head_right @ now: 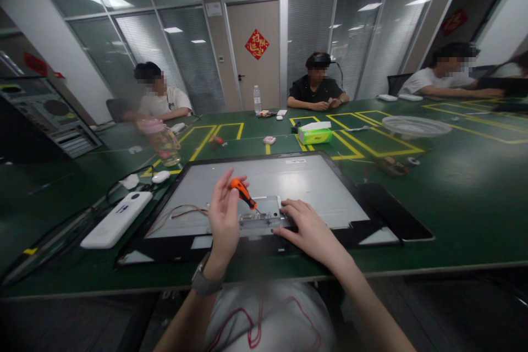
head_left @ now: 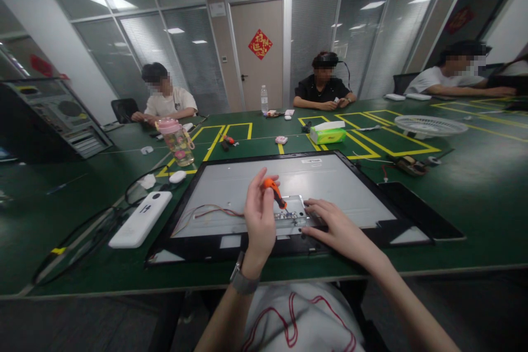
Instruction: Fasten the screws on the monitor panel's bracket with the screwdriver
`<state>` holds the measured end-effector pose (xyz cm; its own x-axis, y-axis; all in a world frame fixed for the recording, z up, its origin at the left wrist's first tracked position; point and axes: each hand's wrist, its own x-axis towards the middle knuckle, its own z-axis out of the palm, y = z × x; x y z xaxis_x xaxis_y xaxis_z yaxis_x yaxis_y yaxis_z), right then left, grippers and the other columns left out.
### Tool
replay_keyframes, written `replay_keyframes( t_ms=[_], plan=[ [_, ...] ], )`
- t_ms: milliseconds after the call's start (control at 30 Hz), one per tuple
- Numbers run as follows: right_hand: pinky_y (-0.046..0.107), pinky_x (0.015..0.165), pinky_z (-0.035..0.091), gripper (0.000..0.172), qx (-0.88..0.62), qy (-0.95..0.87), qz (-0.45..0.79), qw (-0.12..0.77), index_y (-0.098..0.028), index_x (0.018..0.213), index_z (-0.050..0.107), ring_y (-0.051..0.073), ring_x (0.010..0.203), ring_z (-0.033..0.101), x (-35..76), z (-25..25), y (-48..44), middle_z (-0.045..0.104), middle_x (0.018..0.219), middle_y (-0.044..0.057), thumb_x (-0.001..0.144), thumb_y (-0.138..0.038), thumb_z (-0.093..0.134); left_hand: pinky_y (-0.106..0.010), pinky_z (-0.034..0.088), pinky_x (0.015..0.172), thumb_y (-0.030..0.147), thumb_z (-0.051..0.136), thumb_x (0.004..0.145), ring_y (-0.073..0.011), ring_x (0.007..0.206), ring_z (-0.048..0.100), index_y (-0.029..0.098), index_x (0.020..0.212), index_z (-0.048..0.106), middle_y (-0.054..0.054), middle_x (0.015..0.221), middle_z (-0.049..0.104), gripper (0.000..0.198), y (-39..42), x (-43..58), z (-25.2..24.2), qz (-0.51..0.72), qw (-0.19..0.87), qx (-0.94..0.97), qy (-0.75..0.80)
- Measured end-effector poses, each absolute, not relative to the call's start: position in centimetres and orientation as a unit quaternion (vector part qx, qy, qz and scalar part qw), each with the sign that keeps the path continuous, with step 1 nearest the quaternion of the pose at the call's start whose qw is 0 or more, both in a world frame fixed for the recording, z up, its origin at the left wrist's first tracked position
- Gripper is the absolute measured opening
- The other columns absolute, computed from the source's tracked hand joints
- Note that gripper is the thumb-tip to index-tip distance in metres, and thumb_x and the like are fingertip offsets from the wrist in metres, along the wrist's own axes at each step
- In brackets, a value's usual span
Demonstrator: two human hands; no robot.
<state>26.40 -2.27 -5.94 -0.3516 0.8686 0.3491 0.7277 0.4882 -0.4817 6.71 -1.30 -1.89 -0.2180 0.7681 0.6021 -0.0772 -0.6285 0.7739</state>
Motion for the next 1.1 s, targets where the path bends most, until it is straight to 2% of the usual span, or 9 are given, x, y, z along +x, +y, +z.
replay_keyframes(
  t_ms=[167,333,433,567,633,800,867,1000,1100],
  plan=[
    [0.05,0.107,0.045,0.03,-0.491,-0.814,0.123,0.285,-0.019,0.11,0.066,0.032,0.124,0.056,26.41,-5.93,-2.27,0.063,0.132,0.014,0.086,-0.038,0.071,-0.025,0.05,0.078,0.023,0.064,0.09,-0.0137,0.086,0.06,0.022,0.1,0.073,-0.004,0.096,0.062,0.014,-1.03,6.62,-1.63,0.725,0.208,0.575,0.316],
    [0.051,0.107,0.044,0.031,-0.49,-0.815,0.12,0.286,-0.02,0.111,0.066,0.032,0.123,0.057,26.43,-5.97,-2.25,0.063,0.132,0.013,0.087,-0.038,0.072,-0.03,0.05,0.088,0.025,0.043,0.1,-0.0179,0.1,0.062,0.022,0.115,0.07,-0.007,0.108,0.067,0.031,-1.46,6.42,-1.45,0.709,0.238,0.579,0.326],
    [0.051,0.107,0.045,0.031,-0.49,-0.815,0.118,0.285,-0.02,0.112,0.066,0.032,0.123,0.057,26.43,-6.01,-2.24,0.062,0.132,0.014,0.087,-0.037,0.072,-0.031,0.051,0.087,0.026,0.047,0.099,-0.0177,0.098,0.065,0.022,0.124,0.065,-0.008,0.11,0.069,0.03,-1.5,6.53,-1.54,0.706,0.271,0.568,0.325],
    [0.051,0.107,0.044,0.031,-0.49,-0.816,0.117,0.285,-0.019,0.112,0.066,0.032,0.124,0.056,26.43,-6.08,-2.24,0.062,0.132,0.014,0.087,-0.037,0.072,-0.026,0.051,0.083,0.026,0.064,0.091,-0.0151,0.091,0.063,0.022,0.106,0.071,-0.005,0.1,0.066,0.018,-1.2,6.62,-1.59,0.719,0.232,0.577,0.31],
    [0.051,0.107,0.044,0.032,-0.49,-0.815,0.117,0.285,-0.02,0.113,0.066,0.032,0.124,0.056,26.44,-6.1,-2.24,0.062,0.133,0.014,0.087,-0.037,0.072,-0.025,0.051,0.081,0.026,0.064,0.09,-0.0148,0.089,0.062,0.022,0.101,0.073,-0.004,0.097,0.065,0.014,-1.15,6.56,-1.54,0.723,0.209,0.581,0.309],
    [0.05,0.107,0.045,0.031,-0.488,-0.815,0.117,0.289,-0.021,0.112,0.066,0.031,0.123,0.057,26.47,-6.12,-2.2,0.063,0.132,0.013,0.086,-0.037,0.072,-0.031,0.05,0.092,0.028,0.045,0.1,-0.019,0.104,0.063,0.022,0.118,0.069,-0.009,0.111,0.069,0.031,-1.47,6.41,-1.47,0.696,0.258,0.593,0.313],
    [0.05,0.107,0.045,0.03,-0.487,-0.815,0.118,0.29,-0.02,0.111,0.066,0.031,0.123,0.057,26.47,-6.09,-2.2,0.063,0.131,0.013,0.086,-0.037,0.072,-0.031,0.051,0.09,0.029,0.048,0.099,-0.0191,0.101,0.065,0.021,0.119,0.069,-0.009,0.109,0.069,0.029,-1.51,6.46,-1.5,0.694,0.264,0.592,0.314],
    [0.049,0.106,0.046,0.029,-0.486,-0.814,0.123,0.294,-0.02,0.11,0.066,0.03,0.123,0.057,26.46,-5.99,-2.25,0.063,0.132,0.013,0.086,-0.037,0.072,-0.025,0.052,0.076,0.027,0.064,0.091,-0.0145,0.085,0.062,0.022,0.104,0.073,-0.005,0.097,0.062,0.017,-1.35,6.6,-1.55,0.715,0.229,0.583,0.309],
    [0.049,0.106,0.045,0.03,-0.486,-0.815,0.125,0.292,-0.021,0.11,0.066,0.03,0.123,0.057,26.45,-5.93,-2.28,0.063,0.132,0.013,0.087,-0.038,0.071,-0.025,0.051,0.077,0.028,0.058,0.094,-0.0151,0.088,0.062,0.022,0.103,0.074,-0.005,0.099,0.062,0.019,-1.35,6.56,-1.5,0.72,0.218,0.578,0.316]
  ],
)
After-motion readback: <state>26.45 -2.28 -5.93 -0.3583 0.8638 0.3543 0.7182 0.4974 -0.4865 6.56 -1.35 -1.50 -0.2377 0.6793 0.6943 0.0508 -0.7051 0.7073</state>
